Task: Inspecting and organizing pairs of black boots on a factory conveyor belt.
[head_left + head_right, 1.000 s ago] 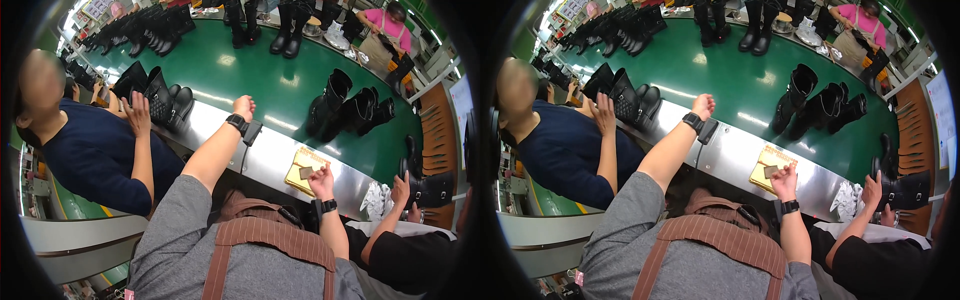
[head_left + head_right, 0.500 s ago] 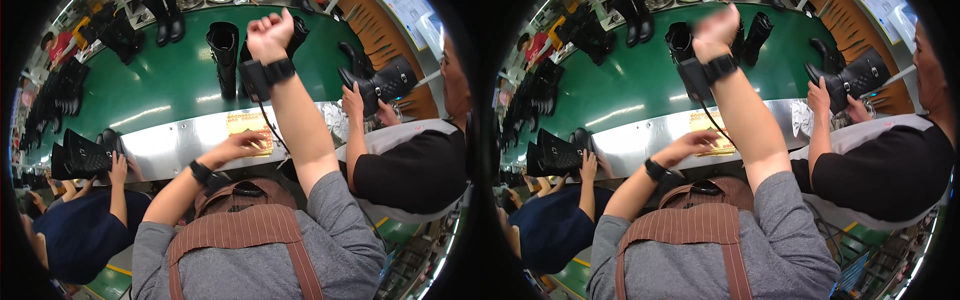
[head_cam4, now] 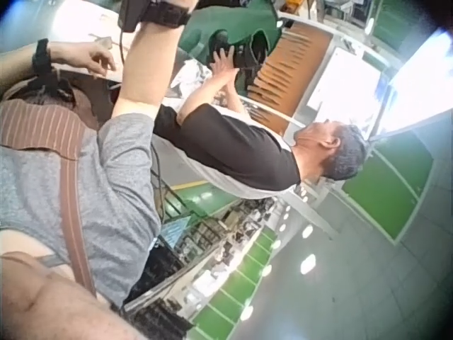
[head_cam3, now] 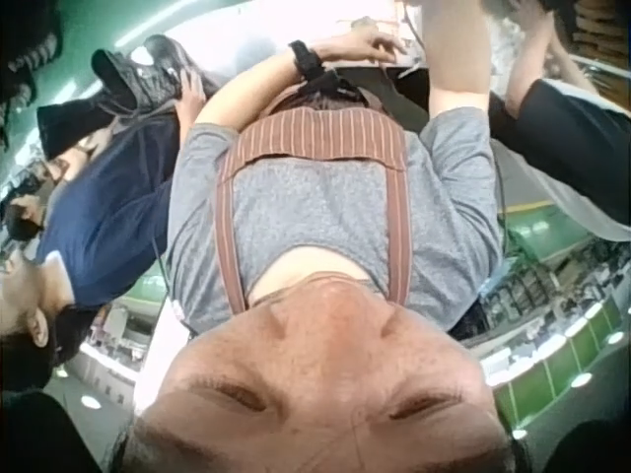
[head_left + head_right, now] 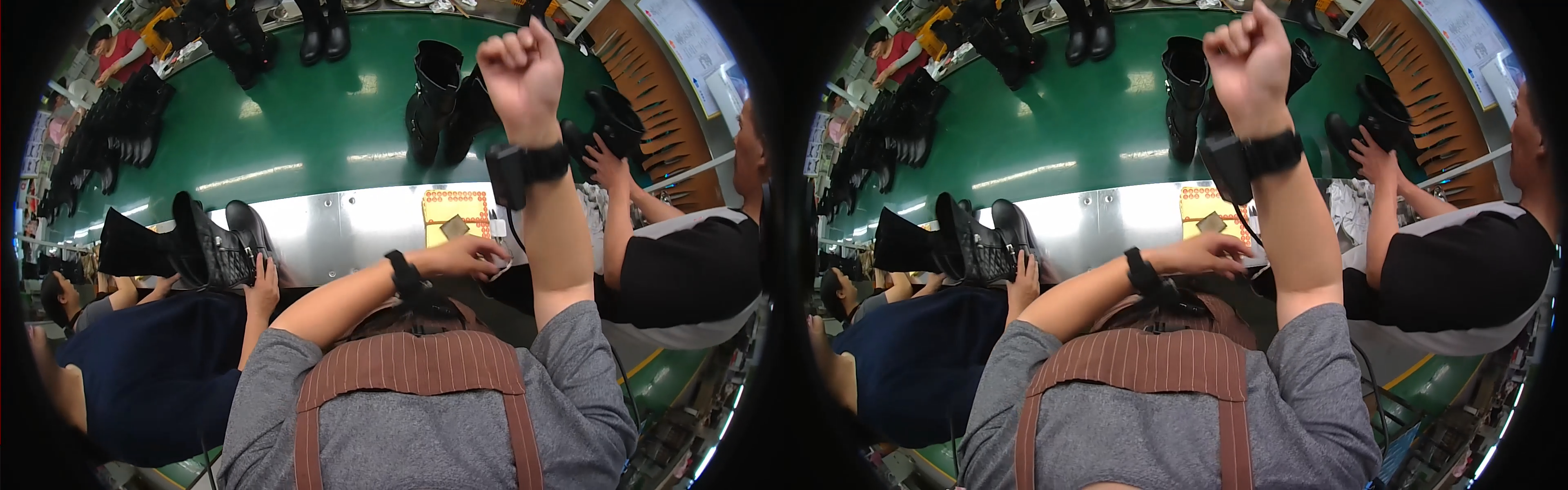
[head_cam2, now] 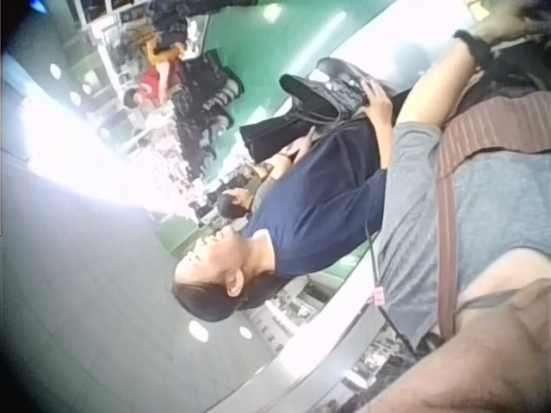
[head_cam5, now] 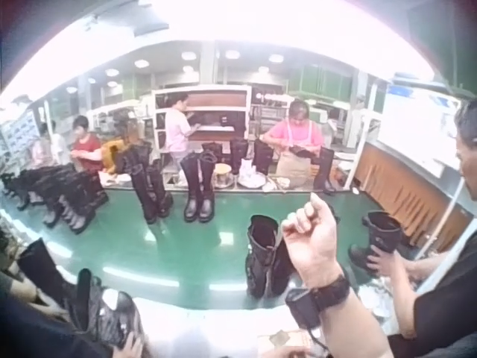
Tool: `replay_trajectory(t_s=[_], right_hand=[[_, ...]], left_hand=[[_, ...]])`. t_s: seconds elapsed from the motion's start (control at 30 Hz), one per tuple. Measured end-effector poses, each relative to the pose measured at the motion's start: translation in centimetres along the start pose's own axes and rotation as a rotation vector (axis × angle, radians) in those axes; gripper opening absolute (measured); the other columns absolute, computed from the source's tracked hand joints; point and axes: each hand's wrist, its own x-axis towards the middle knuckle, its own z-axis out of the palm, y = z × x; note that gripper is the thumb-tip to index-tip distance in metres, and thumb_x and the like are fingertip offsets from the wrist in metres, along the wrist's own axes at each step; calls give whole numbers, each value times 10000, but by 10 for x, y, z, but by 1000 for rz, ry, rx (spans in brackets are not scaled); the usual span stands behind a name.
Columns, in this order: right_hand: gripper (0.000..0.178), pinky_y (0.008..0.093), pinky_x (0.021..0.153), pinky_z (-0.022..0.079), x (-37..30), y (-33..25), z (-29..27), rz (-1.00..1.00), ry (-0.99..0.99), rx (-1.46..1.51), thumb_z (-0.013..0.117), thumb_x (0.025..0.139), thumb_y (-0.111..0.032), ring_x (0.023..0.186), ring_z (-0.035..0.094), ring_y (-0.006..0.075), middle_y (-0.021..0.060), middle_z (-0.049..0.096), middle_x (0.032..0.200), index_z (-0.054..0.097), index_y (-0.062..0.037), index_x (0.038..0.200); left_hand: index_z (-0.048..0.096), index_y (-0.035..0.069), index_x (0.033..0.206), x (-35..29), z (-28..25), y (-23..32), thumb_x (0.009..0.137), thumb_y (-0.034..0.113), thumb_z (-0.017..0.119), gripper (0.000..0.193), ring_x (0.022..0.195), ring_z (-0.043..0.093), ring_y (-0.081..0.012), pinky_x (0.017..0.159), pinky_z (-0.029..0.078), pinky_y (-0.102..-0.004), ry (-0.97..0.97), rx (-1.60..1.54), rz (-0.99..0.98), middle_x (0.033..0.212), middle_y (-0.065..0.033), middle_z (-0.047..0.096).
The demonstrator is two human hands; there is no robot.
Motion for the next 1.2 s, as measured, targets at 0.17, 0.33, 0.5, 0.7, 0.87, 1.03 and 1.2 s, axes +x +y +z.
replay_trajectory(t_s=[0.17,0.33,0.5,0.7,0.87,1.03,1.2], right_hand=[[292,255,604,440,-127,35,-132,206,288,-1411,665,925,-270,643,548,80,3,590,663,613,-29,769],[265,328,695,523,-254,46,-228,521,768,-1653,667,871,-255,744,676,197,86,708,823,684,-30,1010],[342,438,792,516,-299,46,-246,652,775,-1904,592,886,-193,911,668,343,160,701,969,607,-46,1195],[402,458,896,474,-301,53,-246,726,692,-1990,617,861,-175,1026,594,371,193,635,1067,571,-52,1241],[435,458,952,445,-307,41,-252,641,716,-1991,637,838,-149,1080,539,394,214,592,1113,554,-54,1255],[416,450,877,479,-308,14,-265,695,750,-1828,658,839,-181,1006,592,360,172,624,1052,578,-62,1230],[362,434,799,501,-314,-15,-280,505,990,-2034,693,833,-250,942,627,317,111,653,995,615,-79,1142]], left_hand=[[486,41,1348,-57,-106,-66,972,207,525,412,942,618,-191,809,534,-330,600,-233,-393,1119,-95,635],[332,47,1462,-54,-125,-106,994,445,476,632,1152,525,-275,970,465,-419,629,-407,-441,1332,-147,502],[79,91,1556,-12,-98,-111,972,652,318,844,1395,236,-458,1130,256,-572,604,-524,-426,1592,-166,145],[167,147,1547,13,-85,-111,976,661,279,777,1320,334,-414,1087,304,-580,556,-524,-359,1557,-119,222],[215,126,1530,30,-83,-116,967,657,330,783,1246,391,-363,1053,345,-571,553,-547,-339,1508,-102,289],[243,114,1519,46,-85,-121,976,613,369,747,1221,405,-349,1046,353,-570,605,-570,-367,1494,-90,310],[320,97,1479,36,-91,-124,990,555,395,674,1214,432,-314,1018,394,-525,633,-559,-382,1419,-83,376]])
